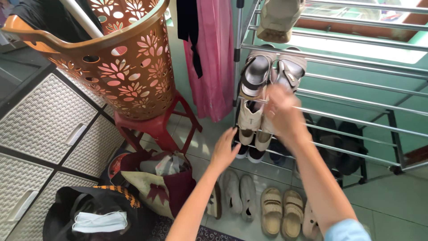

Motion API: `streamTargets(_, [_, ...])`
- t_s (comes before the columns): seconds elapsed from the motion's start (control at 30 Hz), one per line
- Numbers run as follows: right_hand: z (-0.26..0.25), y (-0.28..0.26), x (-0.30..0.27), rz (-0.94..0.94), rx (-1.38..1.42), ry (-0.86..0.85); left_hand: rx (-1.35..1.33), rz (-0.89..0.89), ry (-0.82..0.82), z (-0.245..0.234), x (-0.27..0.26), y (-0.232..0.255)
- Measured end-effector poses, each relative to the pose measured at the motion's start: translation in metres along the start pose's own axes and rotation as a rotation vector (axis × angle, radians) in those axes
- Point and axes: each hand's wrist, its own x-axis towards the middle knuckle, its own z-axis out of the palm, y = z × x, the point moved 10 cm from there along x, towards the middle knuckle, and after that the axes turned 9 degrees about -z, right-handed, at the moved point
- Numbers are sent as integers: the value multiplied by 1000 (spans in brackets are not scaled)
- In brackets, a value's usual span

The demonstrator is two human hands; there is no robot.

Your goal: The person removes various shoes from a metal shoe rack and places them on the floor. They then pick up the shoes from the floor and place them back onto the rack in a different arrangement.

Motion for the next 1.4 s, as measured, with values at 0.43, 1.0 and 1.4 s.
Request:
streamTargets(0.43, [-49, 82, 137, -267, -155, 163, 61, 154, 80, -79, 43, 156])
streamTargets(1.0, [-151, -54, -61, -37, 210, -117, -166, 74, -116, -50, -4, 144])
streamTargets(1.4, [111, 77, -426, 659, 331, -788, 85, -238, -449, 156, -152, -28])
